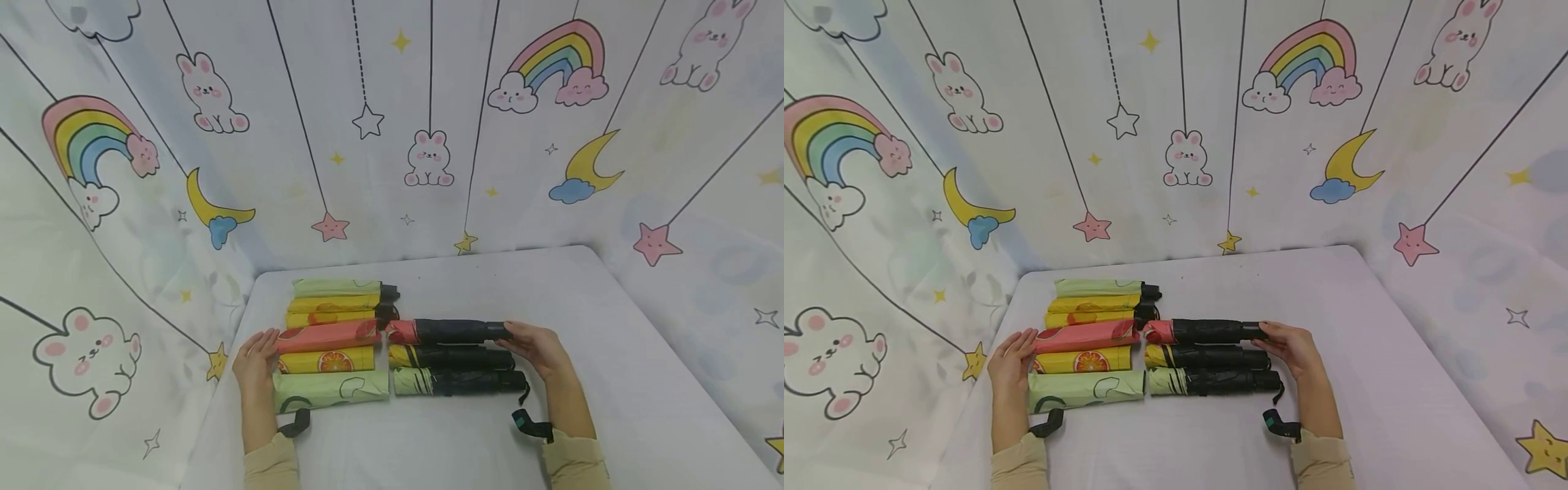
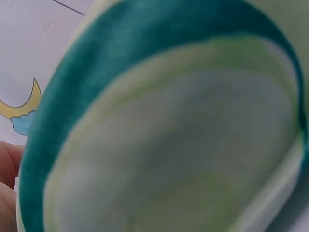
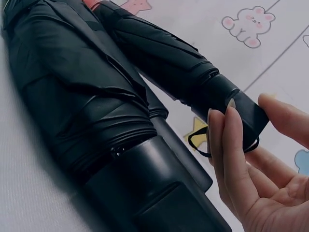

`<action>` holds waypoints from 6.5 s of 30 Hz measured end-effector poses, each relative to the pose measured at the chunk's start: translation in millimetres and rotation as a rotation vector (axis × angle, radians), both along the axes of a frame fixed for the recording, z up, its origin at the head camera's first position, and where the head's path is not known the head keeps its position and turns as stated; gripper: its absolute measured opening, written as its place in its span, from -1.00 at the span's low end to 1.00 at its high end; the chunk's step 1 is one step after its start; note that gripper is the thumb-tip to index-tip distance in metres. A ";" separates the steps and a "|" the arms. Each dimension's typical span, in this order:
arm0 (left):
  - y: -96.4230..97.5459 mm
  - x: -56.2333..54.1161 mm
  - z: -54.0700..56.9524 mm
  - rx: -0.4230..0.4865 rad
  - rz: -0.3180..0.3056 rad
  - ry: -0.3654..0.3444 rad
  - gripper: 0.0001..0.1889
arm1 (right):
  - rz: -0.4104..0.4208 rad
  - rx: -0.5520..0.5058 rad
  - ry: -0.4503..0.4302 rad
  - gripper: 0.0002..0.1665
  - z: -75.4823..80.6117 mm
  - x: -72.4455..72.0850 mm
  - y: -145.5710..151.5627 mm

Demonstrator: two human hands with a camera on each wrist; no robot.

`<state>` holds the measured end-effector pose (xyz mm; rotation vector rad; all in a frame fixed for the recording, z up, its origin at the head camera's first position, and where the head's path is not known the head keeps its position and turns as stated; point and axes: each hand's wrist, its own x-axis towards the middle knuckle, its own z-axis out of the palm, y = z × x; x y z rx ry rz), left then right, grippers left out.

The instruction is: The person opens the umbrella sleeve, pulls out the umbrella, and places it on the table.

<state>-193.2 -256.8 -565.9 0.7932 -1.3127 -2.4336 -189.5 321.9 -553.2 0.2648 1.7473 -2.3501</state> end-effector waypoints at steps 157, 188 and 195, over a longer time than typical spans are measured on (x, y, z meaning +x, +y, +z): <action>14.7 -61.2 31.3 -0.353 -0.225 -0.232 -0.44 | 0.441 0.907 0.043 -0.31 23.0 -120.8 -234.7; 14.9 -57.1 21.6 -0.277 -0.107 -0.153 -0.49 | 0.368 0.742 -0.068 -0.46 13.6 -125.8 -229.4; 13.4 -59.0 20.2 -0.289 -0.065 -0.157 -0.53 | 0.422 0.669 -0.075 -0.49 12.5 -124.9 -224.5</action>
